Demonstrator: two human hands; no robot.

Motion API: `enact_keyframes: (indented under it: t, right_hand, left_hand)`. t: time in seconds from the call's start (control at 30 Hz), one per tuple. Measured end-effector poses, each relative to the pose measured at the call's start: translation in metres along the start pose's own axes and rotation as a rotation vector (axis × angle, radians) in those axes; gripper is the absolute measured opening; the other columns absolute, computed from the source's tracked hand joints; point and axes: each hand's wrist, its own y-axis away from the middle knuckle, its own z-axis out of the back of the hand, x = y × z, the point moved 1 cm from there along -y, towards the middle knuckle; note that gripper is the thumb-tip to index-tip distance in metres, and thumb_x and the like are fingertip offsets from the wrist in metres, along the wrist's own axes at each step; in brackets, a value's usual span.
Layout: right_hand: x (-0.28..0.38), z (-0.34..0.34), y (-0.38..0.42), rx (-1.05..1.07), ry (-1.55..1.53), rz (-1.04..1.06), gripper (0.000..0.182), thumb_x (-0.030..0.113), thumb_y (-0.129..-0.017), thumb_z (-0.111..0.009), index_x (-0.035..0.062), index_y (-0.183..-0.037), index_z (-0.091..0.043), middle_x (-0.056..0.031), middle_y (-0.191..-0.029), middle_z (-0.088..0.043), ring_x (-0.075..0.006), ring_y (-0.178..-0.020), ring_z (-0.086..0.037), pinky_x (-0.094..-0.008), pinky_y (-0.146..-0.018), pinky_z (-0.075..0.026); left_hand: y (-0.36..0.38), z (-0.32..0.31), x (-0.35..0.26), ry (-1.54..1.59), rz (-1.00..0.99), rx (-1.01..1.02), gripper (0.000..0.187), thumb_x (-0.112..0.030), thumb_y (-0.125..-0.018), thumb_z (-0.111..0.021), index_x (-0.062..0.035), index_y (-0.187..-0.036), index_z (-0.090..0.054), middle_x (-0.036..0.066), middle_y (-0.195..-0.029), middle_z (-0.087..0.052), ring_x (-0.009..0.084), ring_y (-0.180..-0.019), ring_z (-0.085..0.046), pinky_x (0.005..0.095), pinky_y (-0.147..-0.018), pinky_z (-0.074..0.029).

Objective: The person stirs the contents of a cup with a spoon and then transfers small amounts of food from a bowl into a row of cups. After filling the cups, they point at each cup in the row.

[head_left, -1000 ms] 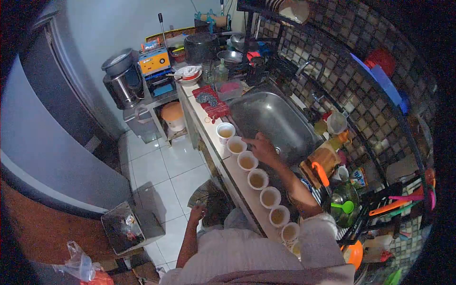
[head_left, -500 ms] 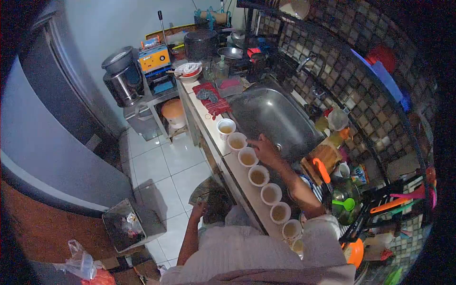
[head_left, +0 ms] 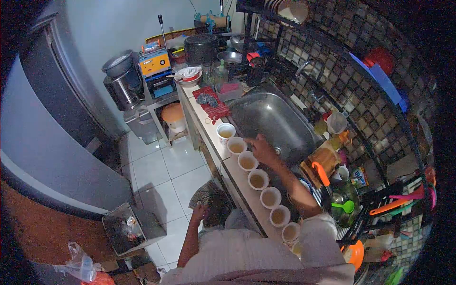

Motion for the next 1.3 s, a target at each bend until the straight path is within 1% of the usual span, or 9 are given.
enact_keyframes:
  t: [0.07,0.17,0.43,0.63,0.8,0.9,0.97,1.1,1.3]
  right_hand:
    - [0.004,0.005,-0.005,0.009,-0.015,0.039,0.040,0.003,-0.072,-0.045,0.0170,-0.108,-0.054,-0.0141,-0.080,-0.041,-0.0270,-0.074,-0.045,-0.0358,-0.069,-0.039]
    - [0.006,0.003,-0.012,-0.016,-0.025,0.105,0.041,0.002,-0.071,-0.046,0.0181,-0.108,-0.055,-0.0135,-0.079,-0.040,-0.0260,-0.073,-0.043,-0.0350,-0.068,-0.039]
    - [0.012,0.014,-0.011,0.068,0.061,0.076,0.044,0.003,-0.070,-0.047,0.0195,-0.109,-0.055,-0.0125,-0.080,-0.040,-0.0252,-0.075,-0.043,-0.0341,-0.070,-0.038]
    - [0.002,0.016,0.002,-0.013,-0.017,0.136,0.035,0.005,-0.070,-0.047,0.0154,-0.102,-0.056,-0.0138,-0.083,-0.041,-0.0278,-0.077,-0.045,-0.0364,-0.070,-0.040]
    - [0.002,0.021,0.003,0.126,-0.028,0.048,0.031,0.004,-0.069,-0.046,0.0114,-0.097,-0.056,-0.0144,-0.083,-0.041,-0.0289,-0.078,-0.046,-0.0367,-0.070,-0.040]
    - [-0.006,0.015,0.002,0.031,-0.104,0.126,0.030,0.004,-0.068,-0.046,0.0116,-0.095,-0.056,-0.0143,-0.082,-0.041,-0.0286,-0.078,-0.046,-0.0374,-0.068,-0.039]
    - [-0.004,0.019,0.002,0.022,-0.081,0.134,0.030,0.003,-0.068,-0.046,0.0122,-0.095,-0.056,-0.0141,-0.081,-0.041,-0.0284,-0.078,-0.046,-0.0376,-0.068,-0.039]
    - [0.005,0.025,-0.002,0.020,-0.044,0.223,0.032,0.003,-0.067,-0.047,0.0138,-0.095,-0.056,-0.0131,-0.078,-0.042,-0.0275,-0.077,-0.045,-0.0368,-0.067,-0.039]
    - [-0.004,0.007,-0.018,0.012,-0.073,0.176,0.026,0.010,-0.073,-0.047,0.0145,-0.097,-0.057,-0.0136,-0.078,-0.042,-0.0274,-0.078,-0.045,-0.0369,-0.067,-0.040]
  left_hand:
    - [-0.001,0.003,0.006,0.110,-0.120,0.086,0.025,-0.034,-0.082,-0.050,-0.0088,-0.083,-0.046,0.005,-0.075,-0.059,0.0107,-0.054,-0.048,0.0242,-0.048,-0.039]
    - [0.006,-0.005,-0.005,0.034,-0.039,-0.031,0.022,-0.030,-0.083,-0.049,-0.0083,-0.086,-0.048,0.007,-0.077,-0.059,0.0123,-0.057,-0.051,0.0253,-0.050,-0.041]
    - [0.000,-0.003,0.000,-0.003,-0.040,0.002,0.023,-0.030,-0.083,-0.048,-0.0071,-0.088,-0.048,0.006,-0.075,-0.057,0.0156,-0.064,-0.055,0.0290,-0.055,-0.045]
    - [-0.003,-0.004,0.006,-0.008,-0.070,0.022,0.025,-0.031,-0.082,-0.049,-0.0057,-0.088,-0.049,0.003,-0.073,-0.055,0.0140,-0.064,-0.053,0.0271,-0.054,-0.044]
    - [0.009,-0.010,0.000,0.079,-0.129,0.077,0.030,-0.034,-0.082,-0.051,-0.0053,-0.090,-0.050,0.003,-0.072,-0.053,0.0123,-0.062,-0.051,0.0242,-0.054,-0.042]
    - [0.010,-0.008,0.001,0.092,-0.200,0.189,0.030,-0.034,-0.082,-0.051,-0.0048,-0.090,-0.051,0.003,-0.076,-0.055,0.0123,-0.064,-0.052,0.0230,-0.055,-0.041]
    - [0.002,-0.007,0.008,-0.021,-0.113,0.202,0.036,-0.037,-0.082,-0.047,-0.0119,-0.108,-0.049,0.002,-0.099,-0.056,0.0139,-0.082,-0.053,0.0291,-0.071,-0.041]
    - [0.007,-0.010,0.004,-0.191,-0.070,0.206,0.029,-0.030,-0.081,-0.048,-0.0113,-0.102,-0.054,0.001,-0.096,-0.057,0.0112,-0.085,-0.055,0.0260,-0.067,-0.040]
    - [-0.008,-0.006,0.020,-0.141,-0.082,0.208,0.027,-0.029,-0.081,-0.047,-0.0114,-0.099,-0.056,0.001,-0.096,-0.057,0.0122,-0.082,-0.055,0.0247,-0.066,-0.040]
